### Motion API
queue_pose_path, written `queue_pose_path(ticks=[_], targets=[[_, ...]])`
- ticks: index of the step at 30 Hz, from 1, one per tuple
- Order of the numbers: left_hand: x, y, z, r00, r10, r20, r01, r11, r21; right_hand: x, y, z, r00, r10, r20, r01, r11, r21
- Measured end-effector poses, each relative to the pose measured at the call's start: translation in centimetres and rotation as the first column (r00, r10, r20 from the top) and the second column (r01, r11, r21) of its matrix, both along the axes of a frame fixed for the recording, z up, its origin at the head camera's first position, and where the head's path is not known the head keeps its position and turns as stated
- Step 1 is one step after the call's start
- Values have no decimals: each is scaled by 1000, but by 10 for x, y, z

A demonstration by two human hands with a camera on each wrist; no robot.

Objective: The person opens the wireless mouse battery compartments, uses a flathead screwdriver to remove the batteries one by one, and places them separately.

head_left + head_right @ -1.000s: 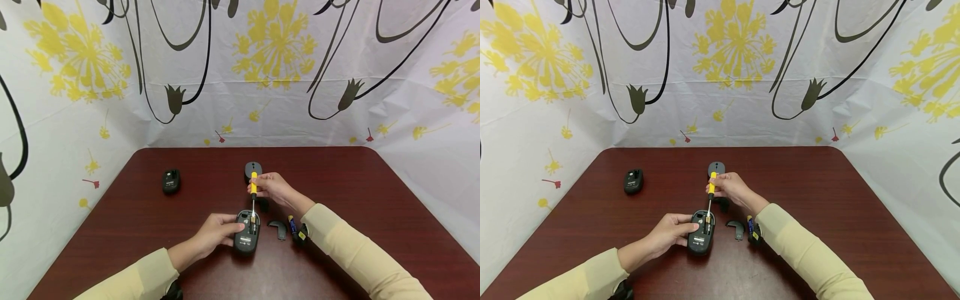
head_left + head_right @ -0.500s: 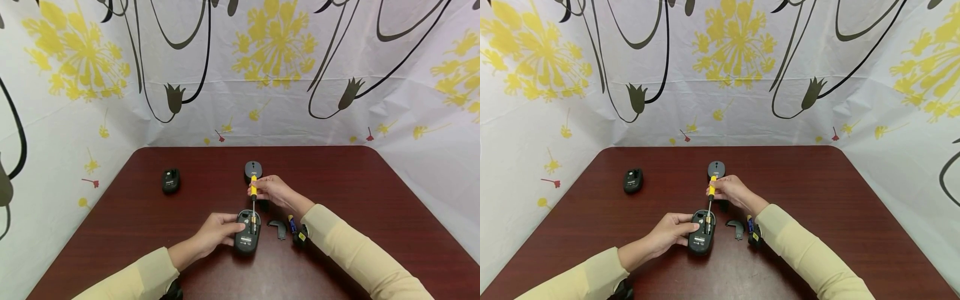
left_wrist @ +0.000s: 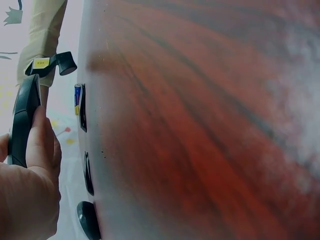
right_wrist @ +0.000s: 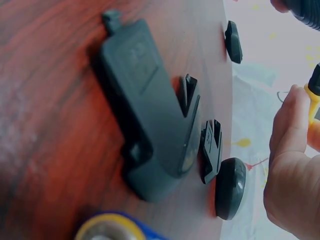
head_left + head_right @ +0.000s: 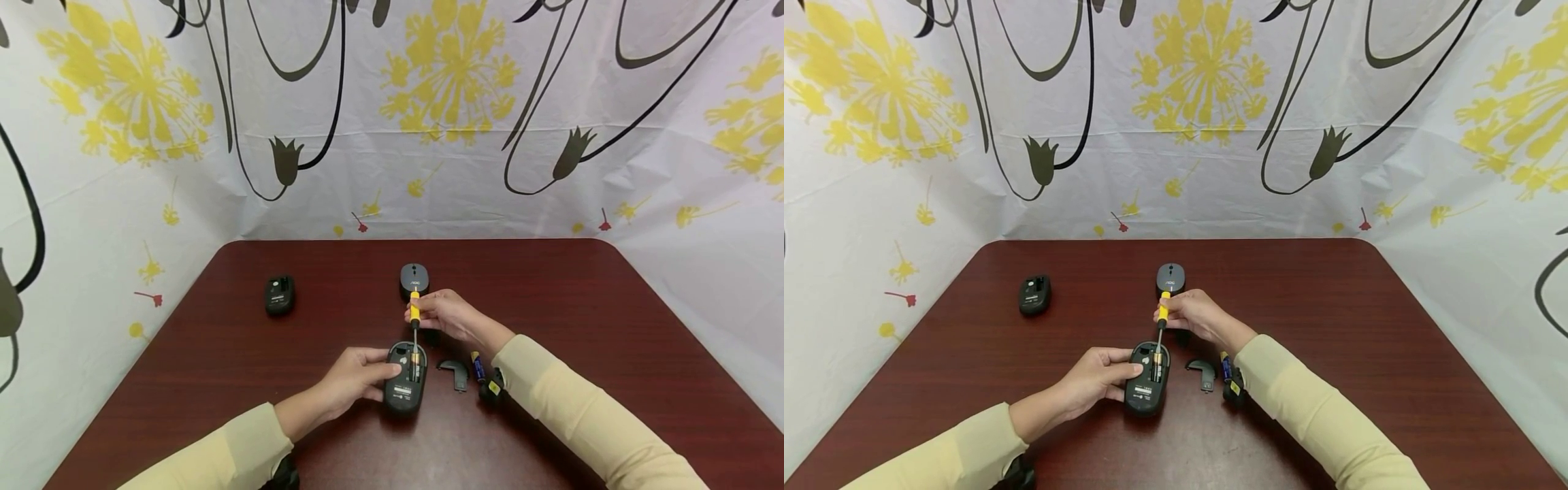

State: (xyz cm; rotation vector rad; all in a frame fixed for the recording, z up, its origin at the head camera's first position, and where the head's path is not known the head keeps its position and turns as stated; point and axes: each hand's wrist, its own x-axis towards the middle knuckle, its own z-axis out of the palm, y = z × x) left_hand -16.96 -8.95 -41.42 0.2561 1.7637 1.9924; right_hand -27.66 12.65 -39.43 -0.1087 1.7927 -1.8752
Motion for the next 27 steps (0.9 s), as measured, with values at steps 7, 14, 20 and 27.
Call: queue_pose_path(ticks=[7,14,20,27], targets=[[0,-1,0,1000,-6,5,6,1000,5,1,1,0,1000,-15,-22,15,1000,-1],[-1,-3,0,1000,5,6,-5,1000,-3,4,4,15,991,-77,-114,70,996,-63],[-1,-5,2,1000,10,7,-10,1000,-9,7,6,27,961,-123,-248,113,992,-52],[-1,-7,2,1000,11,10,-11,1000,-10,18,8,34,892,-113,-438,103,994,-46]])
